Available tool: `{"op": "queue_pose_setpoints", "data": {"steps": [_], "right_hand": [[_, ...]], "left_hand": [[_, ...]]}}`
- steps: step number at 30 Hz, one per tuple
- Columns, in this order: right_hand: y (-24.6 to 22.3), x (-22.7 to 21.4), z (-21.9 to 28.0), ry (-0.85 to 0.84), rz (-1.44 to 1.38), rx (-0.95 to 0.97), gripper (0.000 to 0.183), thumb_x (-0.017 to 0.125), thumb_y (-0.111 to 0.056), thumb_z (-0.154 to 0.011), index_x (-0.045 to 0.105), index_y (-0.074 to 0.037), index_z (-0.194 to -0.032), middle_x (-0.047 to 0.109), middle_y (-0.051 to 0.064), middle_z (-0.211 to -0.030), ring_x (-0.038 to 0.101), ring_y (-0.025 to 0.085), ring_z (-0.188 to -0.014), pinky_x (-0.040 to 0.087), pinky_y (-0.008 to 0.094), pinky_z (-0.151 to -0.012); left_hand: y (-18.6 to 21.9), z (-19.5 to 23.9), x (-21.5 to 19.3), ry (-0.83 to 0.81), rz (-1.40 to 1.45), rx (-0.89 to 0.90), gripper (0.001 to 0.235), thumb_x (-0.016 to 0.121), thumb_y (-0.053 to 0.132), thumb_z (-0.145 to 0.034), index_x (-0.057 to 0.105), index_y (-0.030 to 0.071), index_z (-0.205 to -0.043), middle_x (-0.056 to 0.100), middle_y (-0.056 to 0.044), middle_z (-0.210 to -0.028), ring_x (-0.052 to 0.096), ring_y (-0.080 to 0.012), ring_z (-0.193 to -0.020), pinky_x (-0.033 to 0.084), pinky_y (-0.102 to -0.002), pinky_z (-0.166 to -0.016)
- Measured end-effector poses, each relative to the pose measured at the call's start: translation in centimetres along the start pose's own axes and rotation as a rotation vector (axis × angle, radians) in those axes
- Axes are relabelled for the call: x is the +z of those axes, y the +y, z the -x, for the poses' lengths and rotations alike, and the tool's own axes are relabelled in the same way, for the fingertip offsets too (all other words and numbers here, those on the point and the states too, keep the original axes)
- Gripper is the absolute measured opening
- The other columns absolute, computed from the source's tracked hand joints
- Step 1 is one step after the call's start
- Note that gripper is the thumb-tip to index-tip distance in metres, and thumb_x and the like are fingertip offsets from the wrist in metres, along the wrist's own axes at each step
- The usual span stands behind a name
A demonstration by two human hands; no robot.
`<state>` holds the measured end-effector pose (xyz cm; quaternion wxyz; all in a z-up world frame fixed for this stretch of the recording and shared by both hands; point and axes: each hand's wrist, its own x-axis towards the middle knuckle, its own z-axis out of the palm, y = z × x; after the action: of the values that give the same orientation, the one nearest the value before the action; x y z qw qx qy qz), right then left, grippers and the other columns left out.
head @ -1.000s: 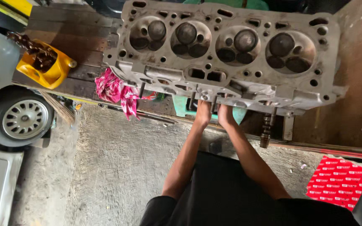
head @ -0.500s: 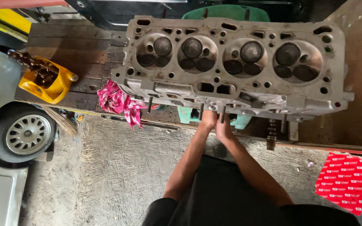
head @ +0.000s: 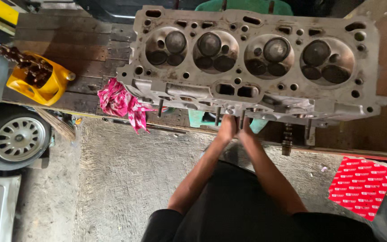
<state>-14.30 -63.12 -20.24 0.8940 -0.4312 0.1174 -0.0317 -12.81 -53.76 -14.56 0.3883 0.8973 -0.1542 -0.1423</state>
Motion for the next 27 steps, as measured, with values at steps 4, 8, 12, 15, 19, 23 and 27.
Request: {"op": "queue_pose_setpoints", "data": {"steps": [4, 8, 12, 15, 19, 23, 27], "right_hand": [[0.0, -0.4, -0.9, -0.026, 0.000, 0.022, 0.046, 0.044, -0.043, -0.108, 0.056, -0.006, -0.132, 0.060, 0.007, -0.128, 0.055, 0.018, -0.119, 0.044, 0.034, -0.104], [1.2, -0.1, 3.2, 0.043, -0.030, 0.028, 0.046, 0.043, -0.043, -0.108, 0.057, -0.006, -0.130, 0.061, 0.007, -0.126, 0.056, 0.018, -0.116, 0.045, 0.034, -0.102], [0.1, -0.2, 0.0, -0.003, -0.024, 0.032, 0.045, 0.043, -0.043, -0.108, 0.057, -0.006, -0.129, 0.061, 0.006, -0.123, 0.057, 0.018, -0.114, 0.046, 0.034, -0.101], [-0.4, -0.6, -1.6, -0.025, -0.027, 0.049, 0.045, 0.043, -0.044, -0.108, 0.058, -0.006, -0.127, 0.061, 0.006, -0.121, 0.057, 0.019, -0.113, 0.047, 0.034, -0.099], [1.0, -0.5, 2.5, 0.046, -0.046, 0.033, 0.044, 0.042, -0.044, -0.108, 0.058, -0.006, -0.126, 0.062, 0.006, -0.119, 0.058, 0.019, -0.110, 0.047, 0.034, -0.098], [1.0, -0.2, 1.8, 0.024, -0.059, 0.041, 0.044, 0.042, -0.044, -0.108, 0.059, -0.006, -0.124, 0.062, 0.006, -0.117, 0.058, 0.019, -0.108, 0.048, 0.034, -0.096], [0.3, -0.2, -0.5, -0.015, -0.061, 0.055, 0.044, 0.042, -0.044, -0.109, 0.059, -0.006, -0.123, 0.063, 0.006, -0.115, 0.059, 0.019, -0.106, 0.049, 0.034, -0.095]], "left_hand": [[-0.1, 2.5, 1.1, 0.130, 0.578, -0.035, 0.037, 0.036, 0.018, -0.106, 0.061, -0.004, -0.125, 0.065, -0.022, -0.109, 0.063, -0.0288, -0.093, 0.055, -0.040, -0.082], [-0.2, -2.4, 0.5, 0.025, 1.321, -0.207, 0.038, 0.036, 0.025, -0.111, 0.060, -0.002, -0.125, 0.065, -0.019, -0.118, 0.064, -0.0282, -0.104, 0.054, -0.042, -0.091], [-1.2, 2.3, 2.3, 0.236, 0.334, 0.105, 0.041, 0.034, 0.024, -0.112, 0.061, -0.001, -0.129, 0.062, -0.020, -0.123, 0.058, -0.0322, -0.115, 0.050, -0.044, -0.100], [-0.5, 4.8, 2.7, 0.158, 0.864, 0.027, 0.053, 0.024, 0.037, -0.125, 0.034, -0.005, -0.156, 0.033, -0.015, -0.163, 0.026, -0.0233, -0.152, 0.024, -0.045, -0.124], [0.1, 2.0, 0.8, 0.013, 0.835, -0.305, 0.060, 0.028, 0.041, -0.111, 0.060, -0.007, -0.128, 0.064, -0.030, -0.121, 0.060, -0.0326, -0.102, 0.048, -0.046, -0.093], [1.2, 3.3, -0.2, 0.079, 0.775, -0.141, 0.060, 0.028, 0.043, -0.108, 0.056, -0.005, -0.132, 0.060, -0.023, -0.131, 0.055, -0.0268, -0.118, 0.041, -0.040, -0.104], [3.4, 7.0, -1.5, 0.147, 0.797, -0.061, 0.060, 0.018, 0.043, -0.117, 0.028, -0.007, -0.149, 0.028, -0.026, -0.161, 0.024, -0.0228, -0.138, 0.024, -0.043, -0.114]]}}
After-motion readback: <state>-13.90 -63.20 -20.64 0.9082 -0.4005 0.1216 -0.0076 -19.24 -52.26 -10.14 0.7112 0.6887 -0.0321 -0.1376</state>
